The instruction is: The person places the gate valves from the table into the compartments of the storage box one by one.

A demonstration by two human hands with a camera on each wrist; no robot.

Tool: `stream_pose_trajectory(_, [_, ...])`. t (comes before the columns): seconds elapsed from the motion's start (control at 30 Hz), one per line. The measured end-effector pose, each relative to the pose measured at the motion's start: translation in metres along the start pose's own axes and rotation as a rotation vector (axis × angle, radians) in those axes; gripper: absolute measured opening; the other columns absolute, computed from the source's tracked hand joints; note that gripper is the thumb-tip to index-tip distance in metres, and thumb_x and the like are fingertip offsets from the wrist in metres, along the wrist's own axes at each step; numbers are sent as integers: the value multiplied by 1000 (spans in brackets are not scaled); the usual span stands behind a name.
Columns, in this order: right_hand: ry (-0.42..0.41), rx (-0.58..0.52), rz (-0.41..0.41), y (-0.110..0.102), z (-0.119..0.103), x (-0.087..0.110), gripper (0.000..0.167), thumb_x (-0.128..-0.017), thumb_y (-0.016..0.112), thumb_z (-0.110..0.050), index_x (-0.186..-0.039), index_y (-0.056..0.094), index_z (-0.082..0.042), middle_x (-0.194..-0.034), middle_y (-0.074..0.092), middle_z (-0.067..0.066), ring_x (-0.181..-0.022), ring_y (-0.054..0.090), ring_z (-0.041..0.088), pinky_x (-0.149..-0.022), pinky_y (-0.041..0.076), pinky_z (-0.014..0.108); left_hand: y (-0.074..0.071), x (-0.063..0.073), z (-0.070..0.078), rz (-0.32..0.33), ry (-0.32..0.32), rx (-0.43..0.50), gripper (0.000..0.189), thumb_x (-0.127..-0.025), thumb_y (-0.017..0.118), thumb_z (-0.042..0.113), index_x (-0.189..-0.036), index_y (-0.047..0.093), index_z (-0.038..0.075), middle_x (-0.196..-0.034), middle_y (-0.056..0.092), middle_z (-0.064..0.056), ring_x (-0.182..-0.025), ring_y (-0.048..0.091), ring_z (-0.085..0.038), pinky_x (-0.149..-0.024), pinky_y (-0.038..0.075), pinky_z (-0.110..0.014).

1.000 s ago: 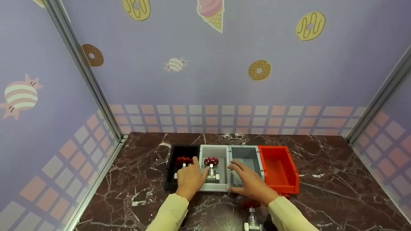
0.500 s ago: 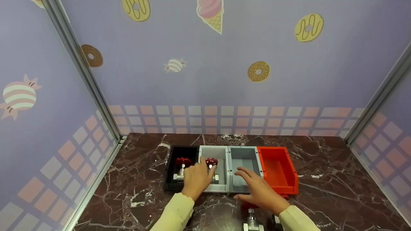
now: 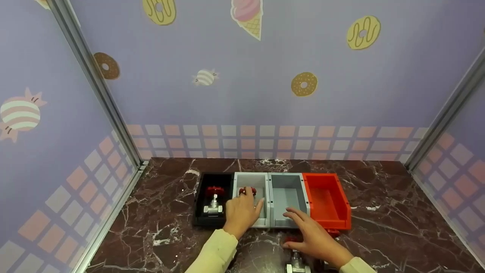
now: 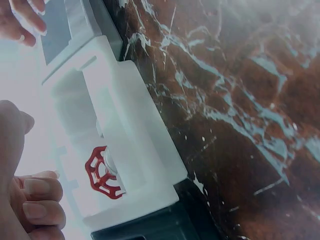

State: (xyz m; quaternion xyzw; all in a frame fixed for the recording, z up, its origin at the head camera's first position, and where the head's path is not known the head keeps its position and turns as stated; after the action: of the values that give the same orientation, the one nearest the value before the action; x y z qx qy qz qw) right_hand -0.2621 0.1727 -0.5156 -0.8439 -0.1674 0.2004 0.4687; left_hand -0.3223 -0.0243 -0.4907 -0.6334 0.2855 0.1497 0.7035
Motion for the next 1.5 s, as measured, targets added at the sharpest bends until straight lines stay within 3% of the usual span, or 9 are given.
stream_pose_trajectory(0.5, [-18, 17, -77, 7, 1, 28, 85, -74, 75, -58, -142, 43, -19, -151, 38, 8, -130, 50, 30, -96, 46, 55, 15, 2, 22, -164, -3, 2, 48, -91, 52, 59, -92, 56, 11, -55, 58, -4, -42, 52, -22, -38, 34, -36])
stream_pose_trajectory(0.87, [-172, 215, -40, 20, -7, 40, 93, -66, 68, -74, -136, 50, -15, -144, 46, 15, -124, 53, 33, -90, 50, 54, 20, 4, 40, -84, 37, -43, 51, -87, 57, 59, -91, 60, 9, -52, 56, -4, -41, 52, -20, -38, 38, -35])
stream_pose_trajectory(1.1, [-238, 286, -30, 26, -6, 46, 90, -67, 68, -71, -135, 51, -15, -141, 49, 16, -120, 55, 32, -89, 51, 52, 24, 3, 47, -158, 18, -38, 51, -90, 51, 62, -89, 58, 11, -53, 57, -3, -42, 52, -20, -38, 35, -35])
stream_pose_trajectory(1.3, [-216, 300, -76, 29, -5, 48, 91, -70, 63, -74, -139, 47, -17, -143, 46, 15, -125, 52, 32, -92, 49, 53, 26, 4, 49, -152, 12, -44, 52, -89, 51, 63, -88, 59, 11, -53, 57, -3, -43, 54, -20, -39, 36, -35])
stream_pose_trajectory(1.5, [-239, 378, -41, 31, -9, 48, 93, -70, 61, -77, -139, 48, -16, -140, 50, 16, -123, 53, 33, -92, 48, 51, 31, 6, 49, -190, 3, -35, 51, -88, 55, 60, -86, 62, 10, -55, 60, -4, -45, 57, -21, -42, 38, -36])
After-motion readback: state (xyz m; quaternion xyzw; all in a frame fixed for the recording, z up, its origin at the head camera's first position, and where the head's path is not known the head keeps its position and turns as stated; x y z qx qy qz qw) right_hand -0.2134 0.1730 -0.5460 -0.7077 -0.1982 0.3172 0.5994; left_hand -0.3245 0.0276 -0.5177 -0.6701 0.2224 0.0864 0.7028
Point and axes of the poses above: each hand's wrist, its own x-axis away from the middle knuckle, its own y-axis out of the palm, z = x × y, the point moved 5 cm from there along -x, towards the middle knuckle
